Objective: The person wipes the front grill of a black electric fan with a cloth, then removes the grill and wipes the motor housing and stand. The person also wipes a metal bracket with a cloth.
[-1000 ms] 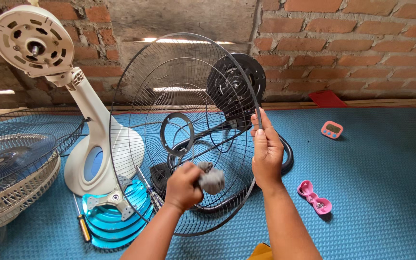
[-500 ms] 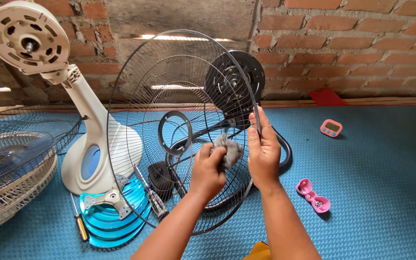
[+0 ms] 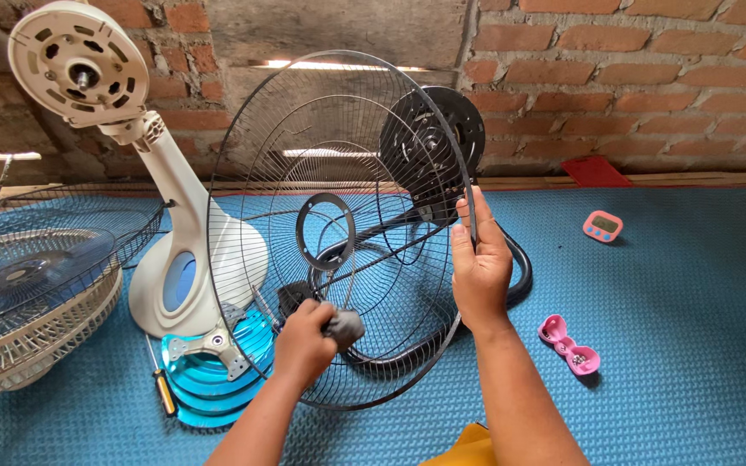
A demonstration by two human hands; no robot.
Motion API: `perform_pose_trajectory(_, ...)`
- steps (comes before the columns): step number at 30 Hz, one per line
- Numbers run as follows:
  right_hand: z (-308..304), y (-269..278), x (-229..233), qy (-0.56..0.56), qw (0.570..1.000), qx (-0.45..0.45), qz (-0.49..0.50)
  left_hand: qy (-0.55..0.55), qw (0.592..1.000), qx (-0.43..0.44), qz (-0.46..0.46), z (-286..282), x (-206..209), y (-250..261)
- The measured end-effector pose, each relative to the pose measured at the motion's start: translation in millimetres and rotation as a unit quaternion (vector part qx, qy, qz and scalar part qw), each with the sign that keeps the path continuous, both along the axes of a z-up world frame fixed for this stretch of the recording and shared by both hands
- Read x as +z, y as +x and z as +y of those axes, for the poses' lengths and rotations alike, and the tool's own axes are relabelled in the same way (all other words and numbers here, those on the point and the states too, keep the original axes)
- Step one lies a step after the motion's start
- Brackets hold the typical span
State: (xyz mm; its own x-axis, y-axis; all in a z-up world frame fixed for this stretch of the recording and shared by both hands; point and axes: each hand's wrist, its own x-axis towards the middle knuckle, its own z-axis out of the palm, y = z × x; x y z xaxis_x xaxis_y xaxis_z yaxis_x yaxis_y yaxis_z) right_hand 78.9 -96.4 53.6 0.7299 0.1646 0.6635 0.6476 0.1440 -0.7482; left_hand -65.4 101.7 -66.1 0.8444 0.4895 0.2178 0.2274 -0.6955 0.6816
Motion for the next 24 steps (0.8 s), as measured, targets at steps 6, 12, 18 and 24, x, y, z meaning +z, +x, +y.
perform_pose_trajectory(6,-2,-1,-2,-0.073,0.990,-0.102,-0.068,-0.013,0.963,-0.099,-0.252,-54,46,41)
perform_pose_trajectory(12,-10,-1,-6,-0.143,0.961,-0.194,-0.133,0.065,0.959,-0.238,-0.142,-76,36,19)
perform_pose_trajectory(18,-12,-3,-6,-0.198,0.938,-0.245,-0.148,0.223,0.939,-0.260,0.007,-11,-27,-23)
perform_pose_trajectory(24,0,-9,9,-0.147,0.971,-0.150,0.117,0.237,0.967,-0.088,0.019,26,-60,-53)
